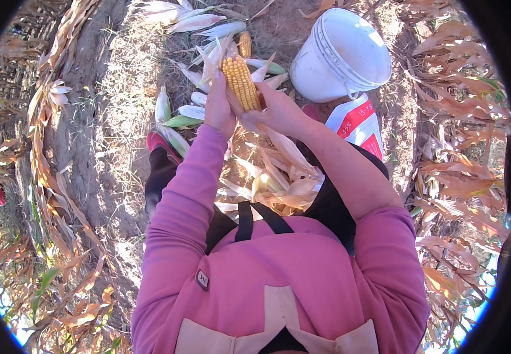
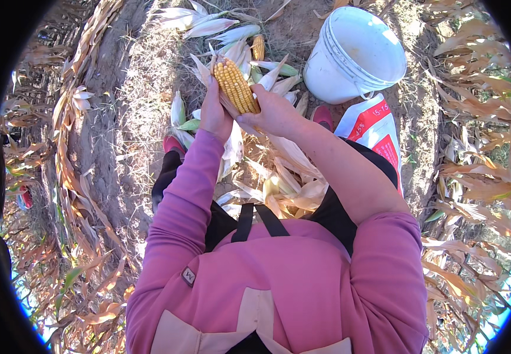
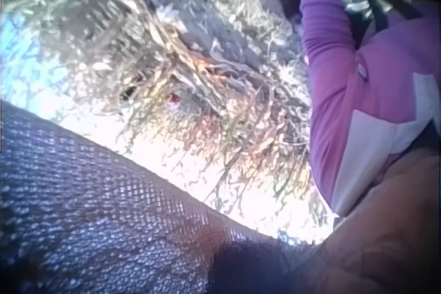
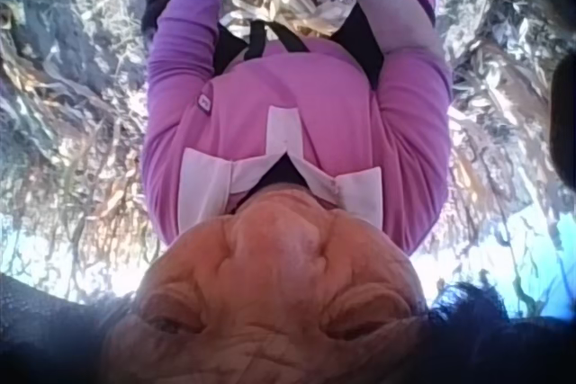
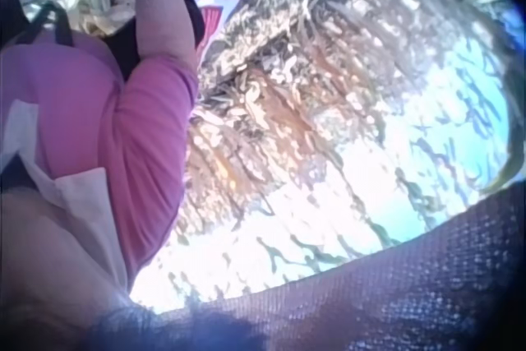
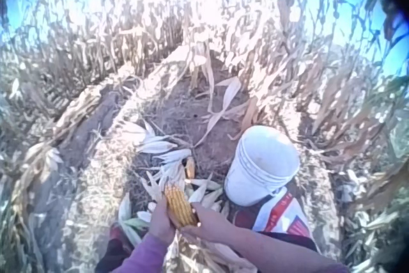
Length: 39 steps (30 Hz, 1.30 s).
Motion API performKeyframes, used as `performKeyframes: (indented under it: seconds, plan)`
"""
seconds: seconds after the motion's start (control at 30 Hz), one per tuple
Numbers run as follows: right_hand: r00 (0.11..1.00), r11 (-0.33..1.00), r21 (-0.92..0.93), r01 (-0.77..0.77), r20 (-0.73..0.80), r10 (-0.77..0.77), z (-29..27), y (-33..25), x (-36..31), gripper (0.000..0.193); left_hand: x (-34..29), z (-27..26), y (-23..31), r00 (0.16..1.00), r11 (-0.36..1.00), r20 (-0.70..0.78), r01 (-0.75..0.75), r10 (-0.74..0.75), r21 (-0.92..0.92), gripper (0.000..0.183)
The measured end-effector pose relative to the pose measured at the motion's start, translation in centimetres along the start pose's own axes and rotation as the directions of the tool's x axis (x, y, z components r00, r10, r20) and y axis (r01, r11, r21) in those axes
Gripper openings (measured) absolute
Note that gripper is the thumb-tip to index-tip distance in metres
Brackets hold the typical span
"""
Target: The person sits on the ground in a cornfield and shucks corn cobs by hand. They peel back the husks, remove the silk, and place the cleaned cobs into a white bucket.
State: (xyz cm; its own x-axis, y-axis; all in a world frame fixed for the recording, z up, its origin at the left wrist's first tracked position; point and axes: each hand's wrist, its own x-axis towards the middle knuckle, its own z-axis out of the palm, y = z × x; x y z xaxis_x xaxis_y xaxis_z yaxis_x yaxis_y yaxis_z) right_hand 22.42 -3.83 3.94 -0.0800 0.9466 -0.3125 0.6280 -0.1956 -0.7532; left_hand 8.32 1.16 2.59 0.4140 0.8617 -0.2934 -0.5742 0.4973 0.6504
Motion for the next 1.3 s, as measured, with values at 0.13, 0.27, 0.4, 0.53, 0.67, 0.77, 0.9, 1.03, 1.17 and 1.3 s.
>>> performKeyframes:
  seconds: [0.13,0.27,0.4,0.53,0.67,0.77,0.9,1.03,1.17,1.3]
  plan:
    - [0.999,0.995,0.102,0.01,-0.042,-0.006,0.8,1.3,1.0,0.06,-0.1,-0.3,-0.3,0.996,0.996,0.086,0.008,-0.016,0.092,0.042]
    - [0.992,0.99,0.122,0.07,-0.117,-0.056,1.4,2.1,1.2,0.061,-0.2,0.2,-0.3,0.993,0.985,0.081,-0.091,0.08,0.148,0.04]
    - [0.991,0.996,-0.011,0.086,-0.105,-0.087,1.2,0.4,0.4,0.059,0.0,-0.3,0.6,0.979,0.97,0.156,-0.162,0.134,0.183,0.035]
    - [0.991,0.996,-0.005,0.089,-0.096,-0.089,1.6,0.7,0.5,0.058,-0.2,-0.3,0.9,0.98,0.97,0.138,-0.169,0.146,0.175,0.032]
    - [0.989,0.994,0.007,0.11,-0.101,-0.109,1.7,1.1,0.7,0.057,-0.3,-0.3,1.3,0.974,0.977,0.163,-0.177,0.157,0.116,0.032]
    - [0.991,0.994,0.017,0.104,-0.081,-0.102,2.0,1.5,1.0,0.058,-0.2,-0.4,1.2,0.977,0.965,0.135,-0.186,0.163,0.183,0.031]
    - [0.991,0.991,0.059,0.123,-0.062,-0.119,2.2,1.6,1.0,0.059,-0.4,-0.5,1.2,0.976,0.968,0.078,-0.212,0.203,0.133,0.029]
    - [0.994,0.979,0.173,0.108,-0.046,-0.101,2.5,2.7,1.5,0.062,0.2,-1.4,0.9,0.974,0.973,-0.02,-0.225,0.224,-0.047,0.027]
    - [0.995,0.871,0.483,0.094,-0.073,-0.067,0.5,2.3,1.6,0.061,0.5,-3.6,2.0,0.983,0.973,-0.029,-0.182,0.18,-0.14,0.024]
    - [0.975,0.699,0.712,0.067,-0.195,0.106,-3.5,1.6,1.9,0.052,-0.1,-3.4,3.4,1.0,0.996,-0.01,-0.026,0.027,0.08,0.023]
